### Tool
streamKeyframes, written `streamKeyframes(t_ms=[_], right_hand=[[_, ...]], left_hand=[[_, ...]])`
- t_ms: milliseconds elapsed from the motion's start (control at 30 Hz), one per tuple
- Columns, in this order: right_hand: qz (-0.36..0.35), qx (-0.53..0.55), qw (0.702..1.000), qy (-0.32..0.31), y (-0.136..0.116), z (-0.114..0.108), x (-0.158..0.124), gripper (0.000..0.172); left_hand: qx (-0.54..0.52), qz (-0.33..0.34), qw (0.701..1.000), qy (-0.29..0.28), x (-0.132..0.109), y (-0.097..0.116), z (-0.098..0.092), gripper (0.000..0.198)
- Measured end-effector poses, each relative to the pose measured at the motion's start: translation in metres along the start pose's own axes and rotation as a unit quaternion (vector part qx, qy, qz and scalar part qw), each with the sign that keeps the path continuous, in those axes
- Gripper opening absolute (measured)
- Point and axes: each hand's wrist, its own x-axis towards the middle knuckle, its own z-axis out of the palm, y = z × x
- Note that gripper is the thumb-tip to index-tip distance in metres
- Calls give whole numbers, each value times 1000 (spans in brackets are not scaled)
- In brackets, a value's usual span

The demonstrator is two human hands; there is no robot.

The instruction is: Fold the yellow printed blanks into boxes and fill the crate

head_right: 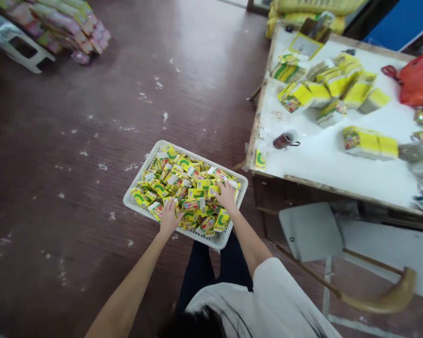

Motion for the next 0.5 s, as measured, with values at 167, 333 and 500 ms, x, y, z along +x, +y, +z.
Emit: streamKeyframes(t_ms=[167,333,500], right_hand=[[-55,38,996,-56,-40,32,-52,56],[-72,85,989,-97,-36,34,-109,51],[-3,128,985,-118,33,7,-195,35]], left_hand=[[-18,-16,1000,16,-34,11,6,60],[-23,-60,998,-9,-84,28,11,63],[-24,-137,988,-65,-157,46,6,63]])
